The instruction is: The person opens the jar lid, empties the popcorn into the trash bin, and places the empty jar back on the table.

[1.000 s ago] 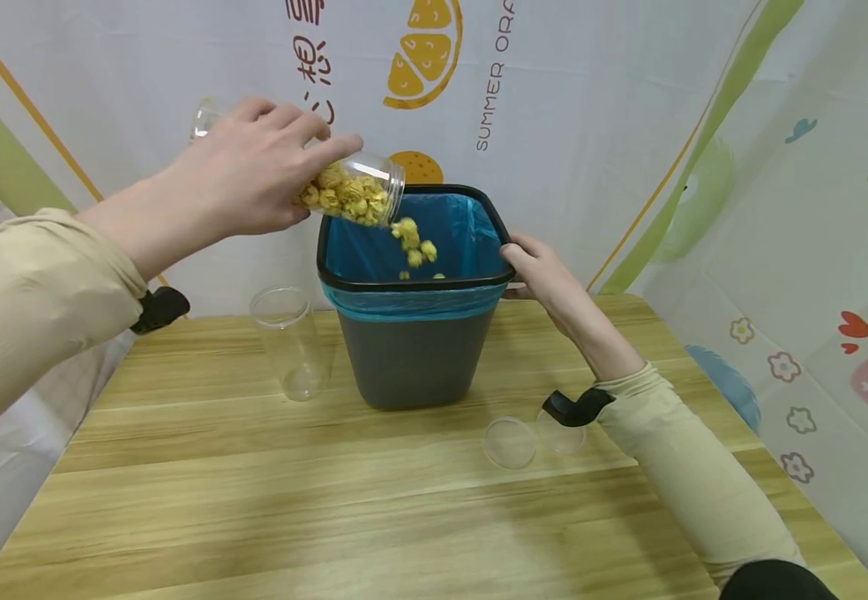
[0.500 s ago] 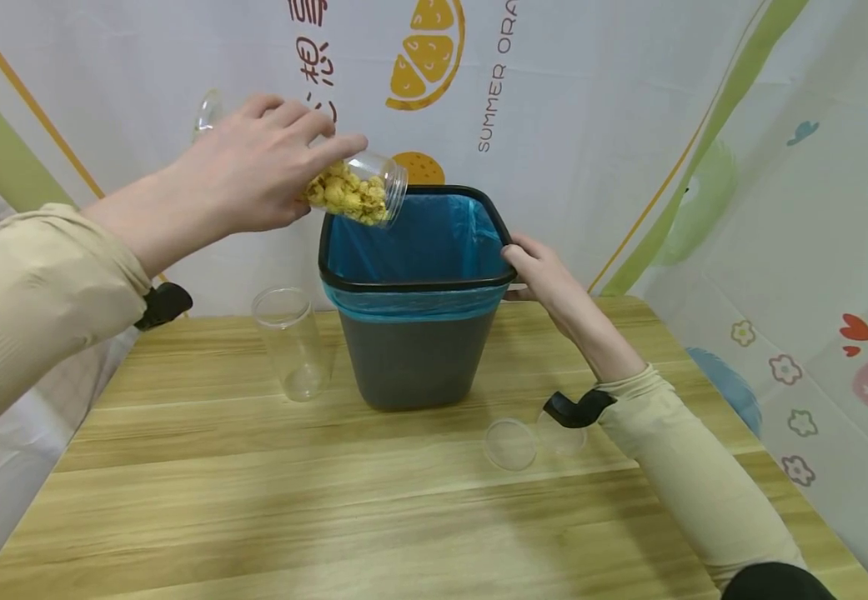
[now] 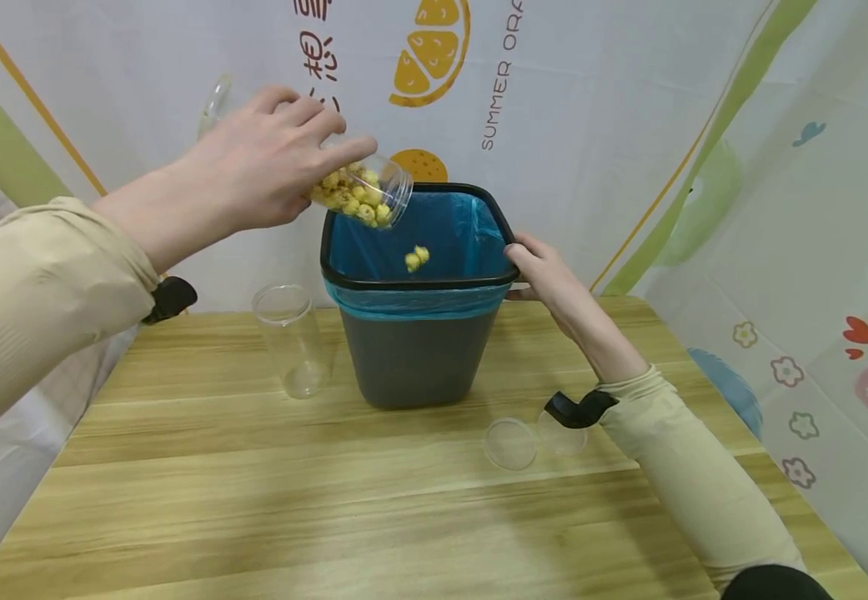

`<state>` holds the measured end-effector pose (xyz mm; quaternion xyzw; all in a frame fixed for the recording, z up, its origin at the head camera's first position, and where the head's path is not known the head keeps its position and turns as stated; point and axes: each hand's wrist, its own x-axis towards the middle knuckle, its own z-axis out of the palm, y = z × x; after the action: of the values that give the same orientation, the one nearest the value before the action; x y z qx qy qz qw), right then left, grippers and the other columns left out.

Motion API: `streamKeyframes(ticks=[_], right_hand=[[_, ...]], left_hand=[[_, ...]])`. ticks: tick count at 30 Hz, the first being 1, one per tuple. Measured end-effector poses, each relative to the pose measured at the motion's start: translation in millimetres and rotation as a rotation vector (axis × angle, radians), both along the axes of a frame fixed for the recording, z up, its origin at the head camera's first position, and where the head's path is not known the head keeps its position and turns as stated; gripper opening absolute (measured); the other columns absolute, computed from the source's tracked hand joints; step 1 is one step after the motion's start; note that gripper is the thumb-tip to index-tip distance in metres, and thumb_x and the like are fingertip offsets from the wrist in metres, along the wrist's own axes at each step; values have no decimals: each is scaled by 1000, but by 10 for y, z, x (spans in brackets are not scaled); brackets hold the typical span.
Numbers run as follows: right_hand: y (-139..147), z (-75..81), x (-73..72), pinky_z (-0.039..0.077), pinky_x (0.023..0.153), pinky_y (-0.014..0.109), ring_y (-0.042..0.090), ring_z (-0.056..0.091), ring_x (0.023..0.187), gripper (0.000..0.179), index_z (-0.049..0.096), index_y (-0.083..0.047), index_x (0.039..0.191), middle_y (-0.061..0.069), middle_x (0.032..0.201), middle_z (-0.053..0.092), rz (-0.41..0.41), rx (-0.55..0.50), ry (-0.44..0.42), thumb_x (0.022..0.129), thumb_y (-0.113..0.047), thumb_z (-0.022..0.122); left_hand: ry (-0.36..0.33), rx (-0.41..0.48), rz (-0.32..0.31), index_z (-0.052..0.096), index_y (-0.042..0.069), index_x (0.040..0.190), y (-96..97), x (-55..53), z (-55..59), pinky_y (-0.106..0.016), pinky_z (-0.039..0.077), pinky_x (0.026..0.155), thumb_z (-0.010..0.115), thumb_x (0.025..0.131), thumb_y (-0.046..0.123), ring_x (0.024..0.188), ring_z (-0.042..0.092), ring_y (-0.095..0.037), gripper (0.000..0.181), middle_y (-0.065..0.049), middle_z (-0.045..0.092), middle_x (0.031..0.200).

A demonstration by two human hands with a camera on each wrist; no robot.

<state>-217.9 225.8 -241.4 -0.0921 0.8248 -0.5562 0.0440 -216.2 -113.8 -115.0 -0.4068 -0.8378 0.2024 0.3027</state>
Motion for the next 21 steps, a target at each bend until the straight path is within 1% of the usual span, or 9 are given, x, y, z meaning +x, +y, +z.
streamKeyframes(ticks=[7, 13, 18, 21], right_hand=[[-1, 4, 6, 50, 111, 54, 37, 57, 132, 55, 42, -6, 151, 21, 148, 48, 1, 6, 7, 105, -36, 36], [-4, 2, 7, 50, 111, 54, 37, 56, 134, 56, 41, -7, 153, 21, 149, 48, 4, 5, 9, 105, -36, 36], [-6, -3, 5, 50, 111, 54, 37, 56, 133, 56, 41, -8, 153, 21, 149, 48, 1, 2, 6, 105, -36, 36], [-9, -7, 5, 50, 111, 54, 37, 56, 133, 56, 41, -8, 154, 21, 149, 48, -3, 4, 4, 105, -36, 37]], left_hand=[[17, -7, -9, 46, 11, 146, 5, -10, 8, -61, 40, 113, 76, 81, -3, 122, 54, -45, 73, -27, 58, 129], [25, -11, -24, 47, 10, 145, 5, -16, 17, -61, 39, 114, 72, 83, -5, 123, 54, -45, 68, -27, 59, 129], [42, -42, -24, 46, 11, 143, 9, -26, 24, -59, 37, 117, 71, 84, -4, 125, 52, -44, 66, -26, 58, 129], [53, -69, -15, 44, 11, 143, 16, -25, 30, -57, 36, 119, 74, 82, -2, 127, 50, -43, 69, -25, 57, 131]])
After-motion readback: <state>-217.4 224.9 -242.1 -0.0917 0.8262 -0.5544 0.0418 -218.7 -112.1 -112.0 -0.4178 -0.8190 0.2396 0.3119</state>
